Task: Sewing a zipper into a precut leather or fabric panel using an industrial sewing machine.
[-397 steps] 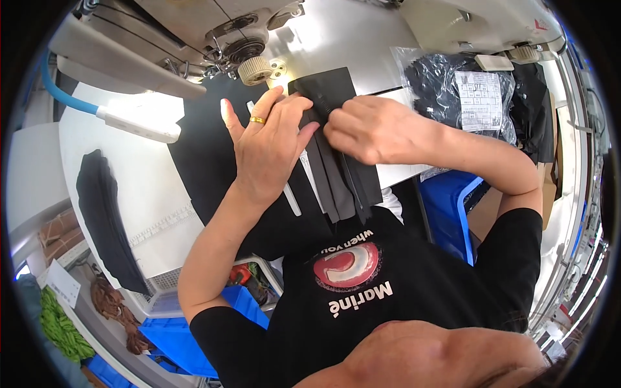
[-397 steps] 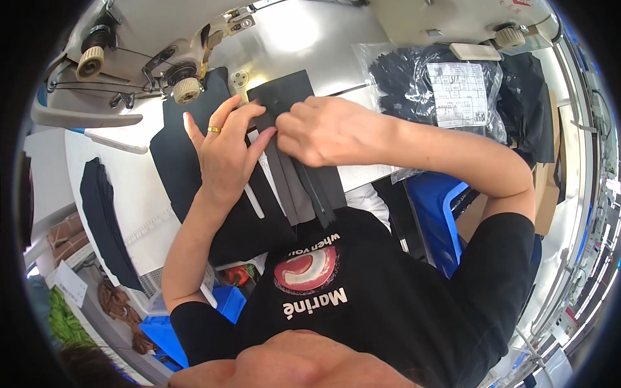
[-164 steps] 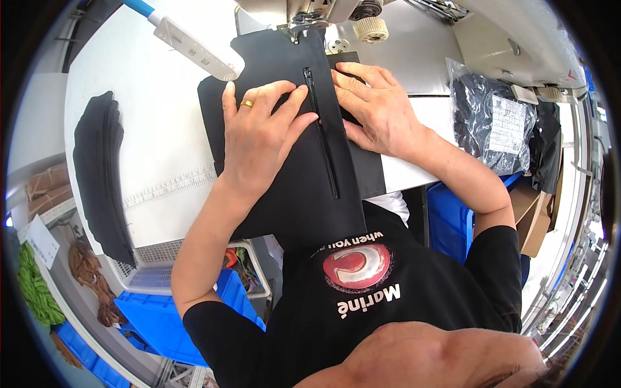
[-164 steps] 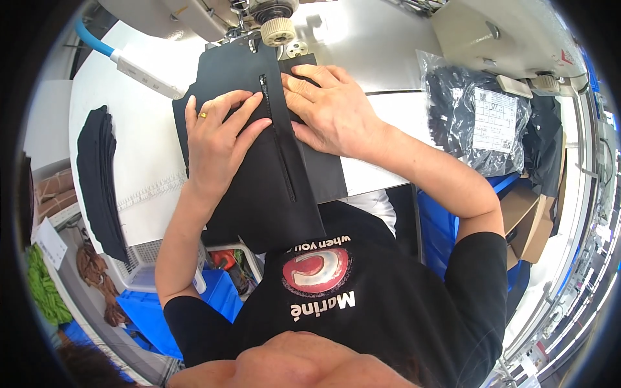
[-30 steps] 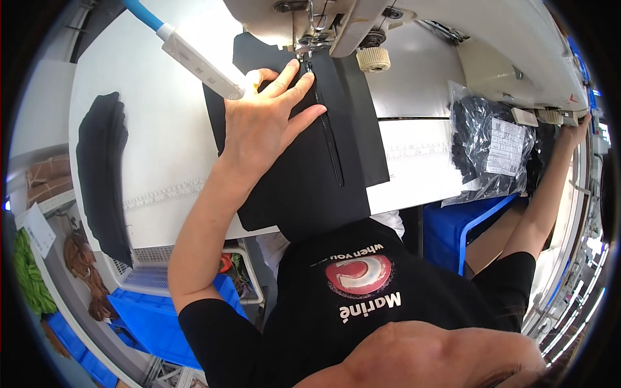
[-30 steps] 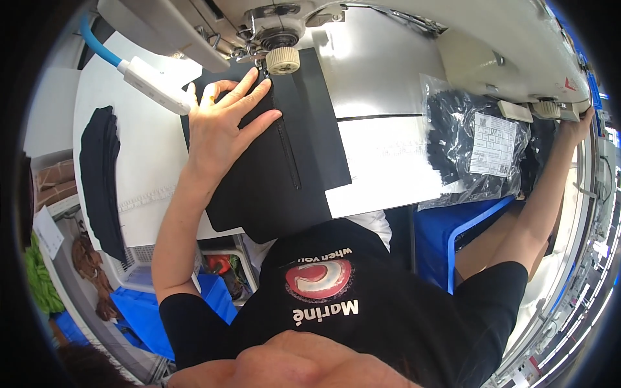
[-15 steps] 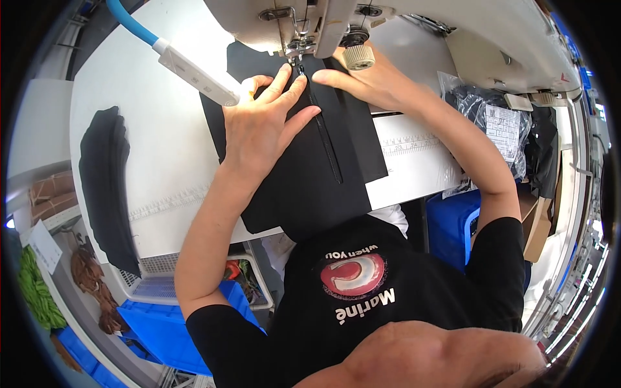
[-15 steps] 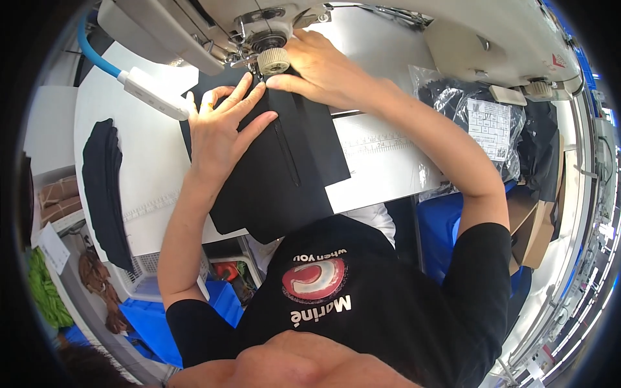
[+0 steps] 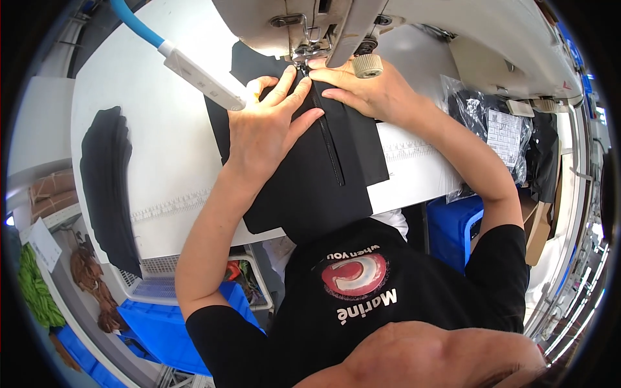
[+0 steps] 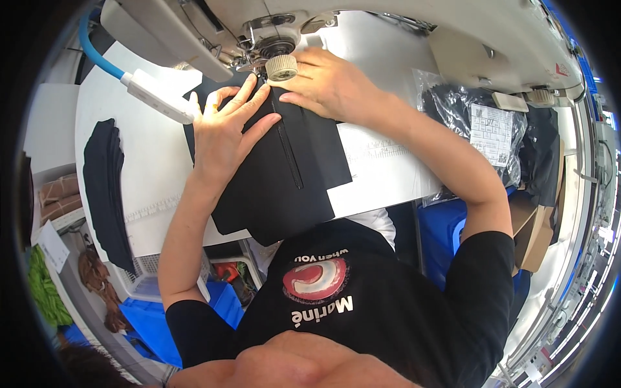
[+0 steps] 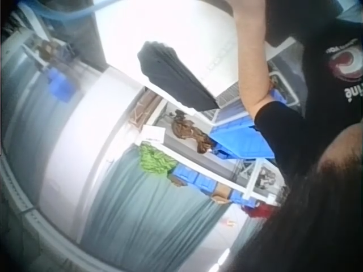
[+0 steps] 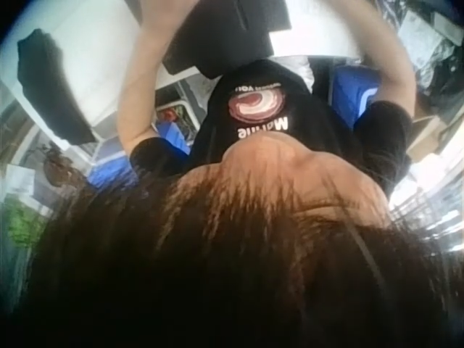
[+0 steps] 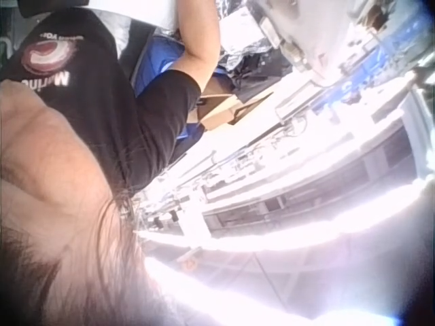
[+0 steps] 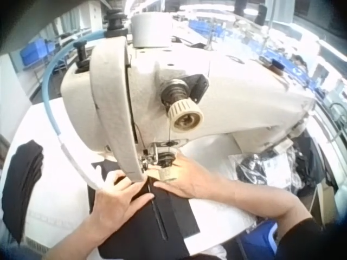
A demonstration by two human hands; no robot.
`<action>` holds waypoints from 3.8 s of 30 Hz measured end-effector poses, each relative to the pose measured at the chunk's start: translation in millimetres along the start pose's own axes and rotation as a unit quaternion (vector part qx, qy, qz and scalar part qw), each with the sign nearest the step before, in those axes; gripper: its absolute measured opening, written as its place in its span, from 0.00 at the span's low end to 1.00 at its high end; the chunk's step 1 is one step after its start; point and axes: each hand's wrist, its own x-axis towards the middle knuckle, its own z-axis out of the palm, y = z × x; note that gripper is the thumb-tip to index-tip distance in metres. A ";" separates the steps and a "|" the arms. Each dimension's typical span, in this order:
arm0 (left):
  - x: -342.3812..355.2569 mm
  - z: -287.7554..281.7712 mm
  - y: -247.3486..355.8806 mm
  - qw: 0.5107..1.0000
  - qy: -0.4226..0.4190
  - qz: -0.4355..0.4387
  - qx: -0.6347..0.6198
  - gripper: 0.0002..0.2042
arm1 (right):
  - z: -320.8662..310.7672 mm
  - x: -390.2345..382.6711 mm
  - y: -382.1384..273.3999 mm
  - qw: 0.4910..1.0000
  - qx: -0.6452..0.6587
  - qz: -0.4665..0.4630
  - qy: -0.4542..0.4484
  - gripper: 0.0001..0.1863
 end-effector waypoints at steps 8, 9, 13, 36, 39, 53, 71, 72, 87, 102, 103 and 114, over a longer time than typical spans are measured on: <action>-8.0 0.8 4.3 0.999 -0.014 -0.022 0.024 0.19 | -0.1 0.8 -10.1 0.999 -0.020 0.030 0.006 0.13; -8.2 0.5 4.2 0.999 -0.020 -0.027 0.011 0.19 | -0.8 1.3 -10.1 0.999 -0.018 0.033 0.008 0.13; -7.1 -0.6 3.6 0.999 -0.024 -0.040 -0.008 0.21 | -1.5 2.5 -9.2 0.999 -0.013 0.039 -0.011 0.13; -3.5 5.4 -4.9 0.999 0.006 -0.040 -0.017 0.19 | 0.7 7.2 -4.9 0.999 -0.020 0.040 0.016 0.12; -6.5 3.7 -1.7 0.999 0.008 -0.035 0.013 0.18 | 0.3 7.8 -5.9 0.999 -0.014 0.047 -0.002 0.11; -5.5 6.4 -4.6 0.999 0.015 -0.039 -0.016 0.17 | -4.2 2.8 -6.5 0.994 -0.033 -0.022 0.103 0.10; -6.2 5.3 -6.7 0.998 -0.044 -0.045 -0.024 0.23 | -10.6 10.4 -13.2 0.996 -0.004 0.088 -0.022 0.17; -9.7 1.2 -1.9 0.998 -0.046 -0.044 -0.024 0.23 | -23.1 10.5 -20.7 0.996 -0.008 0.083 -0.013 0.17; -63.7 -48.5 57.9 0.980 -0.083 -0.046 -0.174 0.21 | -66.0 -36.7 -107.0 0.956 0.263 0.128 0.004 0.12; -30.1 -54.4 35.9 0.943 -0.114 -0.139 -0.280 0.12 | -21.2 -42.6 -114.9 0.998 0.065 -0.004 0.010 0.16; -30.0 -54.8 35.6 0.941 -0.125 -0.149 -0.278 0.12 | -23.7 -40.7 -114.6 0.998 0.058 0.000 -0.009 0.15; -32.8 -53.6 34.3 0.942 -0.127 -0.146 -0.273 0.13 | -20.3 -40.8 -110.1 0.995 0.049 -0.055 0.063 0.11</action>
